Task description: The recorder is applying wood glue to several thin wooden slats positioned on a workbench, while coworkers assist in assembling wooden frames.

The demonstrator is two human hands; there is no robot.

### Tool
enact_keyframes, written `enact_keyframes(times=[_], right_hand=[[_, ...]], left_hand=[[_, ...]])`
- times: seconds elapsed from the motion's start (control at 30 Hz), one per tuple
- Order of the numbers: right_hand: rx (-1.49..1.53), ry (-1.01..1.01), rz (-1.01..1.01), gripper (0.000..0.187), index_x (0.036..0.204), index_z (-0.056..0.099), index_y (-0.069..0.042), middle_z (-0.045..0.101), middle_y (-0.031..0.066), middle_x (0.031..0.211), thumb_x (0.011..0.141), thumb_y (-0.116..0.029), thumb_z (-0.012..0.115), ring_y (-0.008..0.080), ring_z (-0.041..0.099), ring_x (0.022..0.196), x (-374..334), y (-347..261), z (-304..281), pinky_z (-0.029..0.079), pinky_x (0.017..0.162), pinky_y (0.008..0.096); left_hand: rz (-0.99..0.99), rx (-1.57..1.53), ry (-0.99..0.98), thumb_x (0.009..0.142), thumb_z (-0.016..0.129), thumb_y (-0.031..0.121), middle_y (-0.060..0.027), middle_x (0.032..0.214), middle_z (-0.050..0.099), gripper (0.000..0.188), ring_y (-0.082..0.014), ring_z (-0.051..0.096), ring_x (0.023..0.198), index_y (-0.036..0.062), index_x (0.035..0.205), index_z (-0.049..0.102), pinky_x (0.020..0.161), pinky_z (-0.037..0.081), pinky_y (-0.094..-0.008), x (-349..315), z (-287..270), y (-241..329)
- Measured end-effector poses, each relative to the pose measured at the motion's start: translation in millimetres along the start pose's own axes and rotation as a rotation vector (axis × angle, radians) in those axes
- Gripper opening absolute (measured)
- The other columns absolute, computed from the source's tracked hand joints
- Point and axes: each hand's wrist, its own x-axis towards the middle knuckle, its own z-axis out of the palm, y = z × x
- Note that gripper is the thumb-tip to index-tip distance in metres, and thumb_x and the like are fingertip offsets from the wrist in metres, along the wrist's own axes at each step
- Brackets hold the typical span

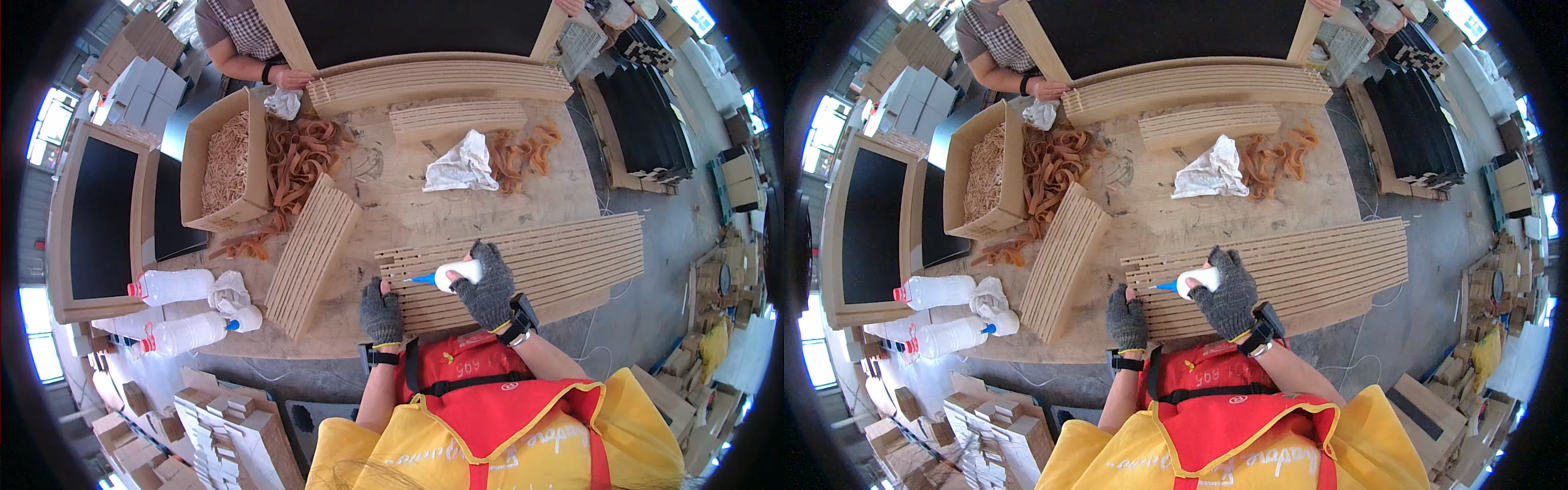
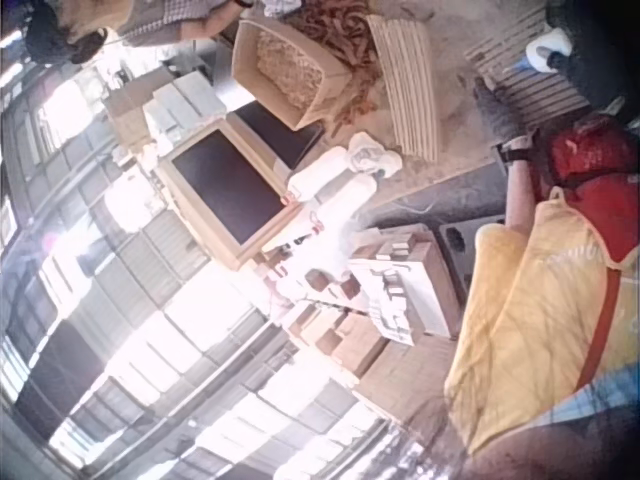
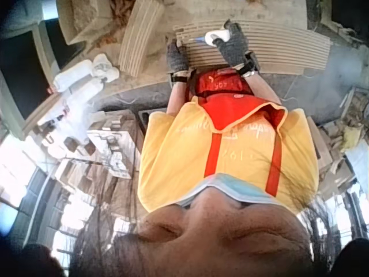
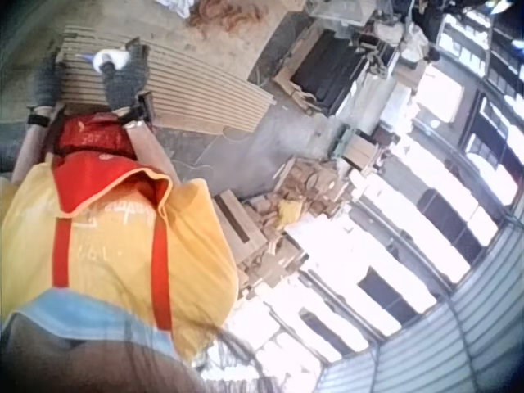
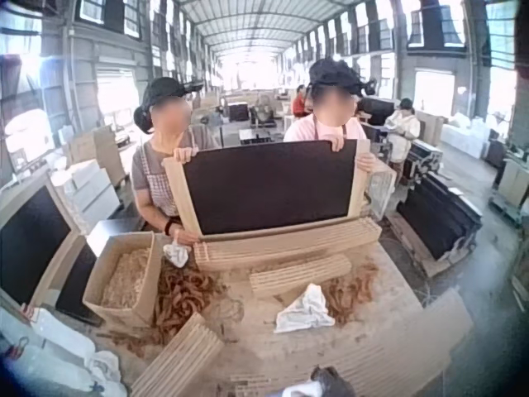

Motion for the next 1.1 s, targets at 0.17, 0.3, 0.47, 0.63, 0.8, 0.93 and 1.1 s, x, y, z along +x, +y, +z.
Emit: enact_keyframes(times=[0.17, 0.3, 0.47, 0.63, 0.8, 0.93, 1.1], right_hand=[[-0.009, -0.042, 0.08, 0.047, 0.11, 0.063, -0.005, 0.066, 0.0137, 0.093, 0.075, -0.027, 0.086, 0.0361, 0.069, 0.084, -2.0, 3.8, -9.7, 0.053, 0.071, 0.0454], [-0.05, -0.006, 0.009, 0.043, 0.107, 0.063, -0.006, 0.067, 0.0131, 0.091, 0.076, -0.028, 0.085, 0.0364, 0.069, 0.083, 6.4, -2.7, -17.3, 0.053, 0.071, 0.0456], [-0.084, 0.006, -0.062, 0.042, 0.105, 0.063, -0.007, 0.067, 0.0135, 0.089, 0.077, -0.028, 0.084, 0.0366, 0.069, 0.079, 7.7, 0.1, -17.2, 0.053, 0.069, 0.0455], [-0.092, -0.006, -0.033, 0.038, 0.102, 0.063, -0.007, 0.067, 0.0138, 0.086, 0.077, -0.027, 0.084, 0.0366, 0.068, 0.077, 4.6, -1.4, -21.9, 0.053, 0.068, 0.0449], [-0.079, 0.05, -0.043, 0.037, 0.102, 0.063, -0.007, 0.067, 0.0147, 0.083, 0.078, -0.027, 0.083, 0.0366, 0.068, 0.076, 2.9, 11.5, -26.8, 0.053, 0.068, 0.0448], [-0.095, 0.073, -0.033, 0.033, 0.097, 0.061, -0.007, 0.064, 0.013, 0.082, 0.08, -0.025, 0.084, 0.0324, 0.067, 0.074, 5.7, 9.1, -31.4, 0.053, 0.067, 0.0416], [-0.279, 0.151, 0.017, 0.045, 0.114, 0.067, -0.005, 0.071, 0.0159, 0.088, 0.079, -0.028, 0.083, 0.0375, 0.071, 0.082, -1.0, 38.6, -59.2, 0.056, 0.073, 0.0451]], left_hand=[[0.036, 0.021, 0.063, 0.106, 0.049, 0.036, -0.0228, 0.096, 0.067, 0.038, -0.0453, 0.063, 0.092, 0.0022, 0.1, 0.064, 0.078, 0.049, -0.0506, -0.9, 2.9, -0.9], [0.04, -0.013, 0.002, 0.106, 0.048, 0.038, -0.0231, 0.097, 0.067, 0.039, -0.0459, 0.063, 0.092, 0.0025, 0.099, 0.064, 0.077, 0.049, -0.0512, 3.4, 2.6, -5.2], [0.015, -0.012, 0.01, 0.107, 0.045, 0.04, -0.0255, 0.097, 0.066, 0.042, -0.0468, 0.062, 0.094, 0.0025, 0.098, 0.062, 0.077, 0.048, -0.0518, 1.1, 2.8, -0.6], [0.017, 0.041, 0.049, 0.106, 0.051, 0.034, -0.0228, 0.098, 0.067, 0.033, -0.0441, 0.063, 0.095, 0.0036, 0.104, 0.065, 0.08, 0.05, -0.0508, -4.0, 9.9, -14.7], [0.023, -0.005, 0.036, 0.105, 0.052, 0.033, -0.0239, 0.098, 0.067, 0.034, -0.044, 0.064, 0.094, 0.0019, 0.104, 0.066, 0.081, 0.05, -0.0508, -4.8, 2.4, -8.5], [0.014, -0.035, 0.078, 0.106, 0.051, 0.035, -0.0252, 0.102, 0.069, 0.04, -0.0446, 0.064, 0.097, -0.0014, 0.108, 0.066, 0.084, 0.05, -0.05, -0.3, 4.3, -15.1], [0.032, 0.001, -0.093, 0.105, 0.052, 0.031, -0.0245, 0.1, 0.068, 0.035, -0.044, 0.063, 0.097, -0.0014, 0.106, 0.065, 0.084, 0.05, -0.0493, 11.7, 21.7, -6.5]])
